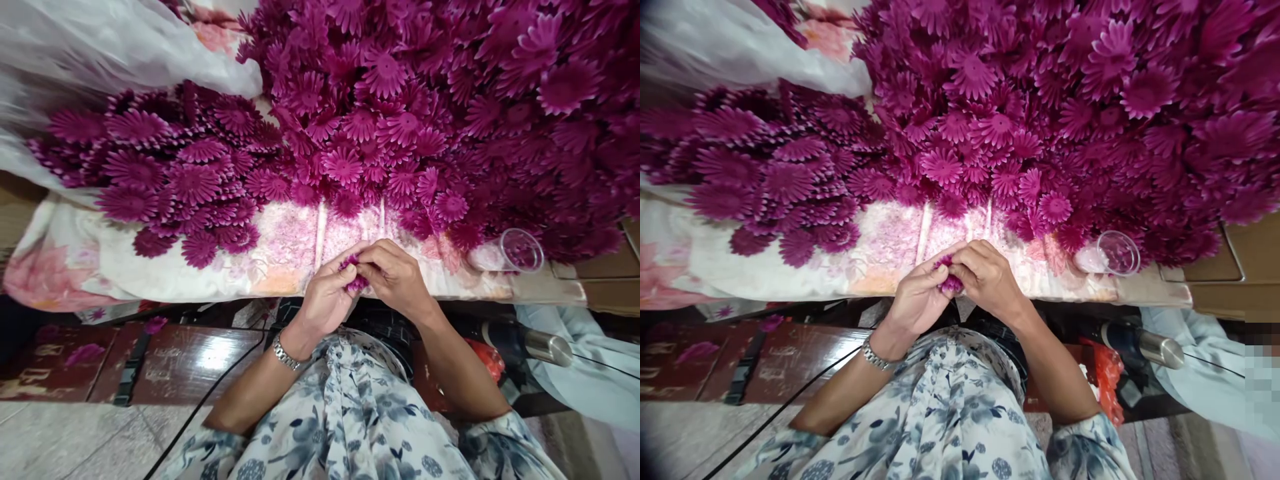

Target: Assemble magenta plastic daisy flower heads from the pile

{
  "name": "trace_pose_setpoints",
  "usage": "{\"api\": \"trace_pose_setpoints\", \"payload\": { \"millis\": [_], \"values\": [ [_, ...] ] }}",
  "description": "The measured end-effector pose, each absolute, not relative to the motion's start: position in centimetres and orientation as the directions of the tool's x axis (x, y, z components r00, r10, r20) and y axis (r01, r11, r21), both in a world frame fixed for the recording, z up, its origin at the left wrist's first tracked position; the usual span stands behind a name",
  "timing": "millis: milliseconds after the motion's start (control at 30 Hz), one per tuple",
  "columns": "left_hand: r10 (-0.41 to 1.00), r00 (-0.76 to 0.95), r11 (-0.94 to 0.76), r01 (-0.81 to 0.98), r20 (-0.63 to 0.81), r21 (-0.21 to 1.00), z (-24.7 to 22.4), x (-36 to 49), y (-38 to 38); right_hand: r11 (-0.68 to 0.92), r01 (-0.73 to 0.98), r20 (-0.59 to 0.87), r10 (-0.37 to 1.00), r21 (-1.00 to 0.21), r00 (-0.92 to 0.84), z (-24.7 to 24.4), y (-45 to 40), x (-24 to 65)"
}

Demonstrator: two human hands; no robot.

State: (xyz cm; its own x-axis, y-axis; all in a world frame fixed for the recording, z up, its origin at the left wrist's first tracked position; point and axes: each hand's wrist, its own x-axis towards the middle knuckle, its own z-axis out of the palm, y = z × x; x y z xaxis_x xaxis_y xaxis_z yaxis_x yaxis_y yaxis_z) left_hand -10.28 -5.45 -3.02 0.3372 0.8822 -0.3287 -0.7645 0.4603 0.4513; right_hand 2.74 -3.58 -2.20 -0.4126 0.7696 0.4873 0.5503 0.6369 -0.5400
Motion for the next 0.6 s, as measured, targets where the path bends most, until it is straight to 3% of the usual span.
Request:
{"api": "trace_pose_setpoints", "payload": {
  "millis": [100, 167, 267, 367, 433, 500, 600],
  "values": [
    [0.882, 0.323, 0.457, -0.761, -0.343, 0.460, -3.0, -10.3, -5.5, 0.638, 0.571, 0.529, 0.762, -0.516, -0.373, -1.6, -3.4, 3.2],
    [0.889, 0.301, 0.441, -0.766, -0.345, 0.468, -2.8, -10.3, -5.4, 0.612, 0.661, 0.622, 0.735, -0.435, -0.271, -0.9, -2.6, 4.3],
    [0.896, 0.283, 0.426, -0.766, -0.342, 0.481, -2.5, -10.3, -5.5, 0.373, 0.890, 0.767, 0.641, -0.264, -0.041, 0.2, -0.4, 7.7],
    [0.892, 0.289, 0.435, -0.761, -0.348, 0.481, -2.5, -10.4, -5.5, 0.193, 0.959, 0.746, 0.666, -0.210, 0.030, 0.8, 1.2, 10.7],
    [0.887, 0.292, 0.441, -0.766, -0.359, 0.468, -2.5, -10.4, -5.4, 0.237, 0.955, 0.714, 0.699, -0.179, -0.040, 0.7, 0.9, 10.8],
    [0.883, 0.288, 0.443, -0.774, -0.371, 0.453, -2.5, -10.4, -5.3, 0.379, 0.901, 0.670, 0.727, -0.211, -0.149, 0.3, -0.4, 9.3],
    [0.869, 0.285, 0.461, -0.763, -0.404, 0.453, -2.5, -10.4, -5.2, 0.619, 0.683, 0.556, 0.748, -0.388, -0.361, -0.9, -2.9, 5.5]
  ]
}}
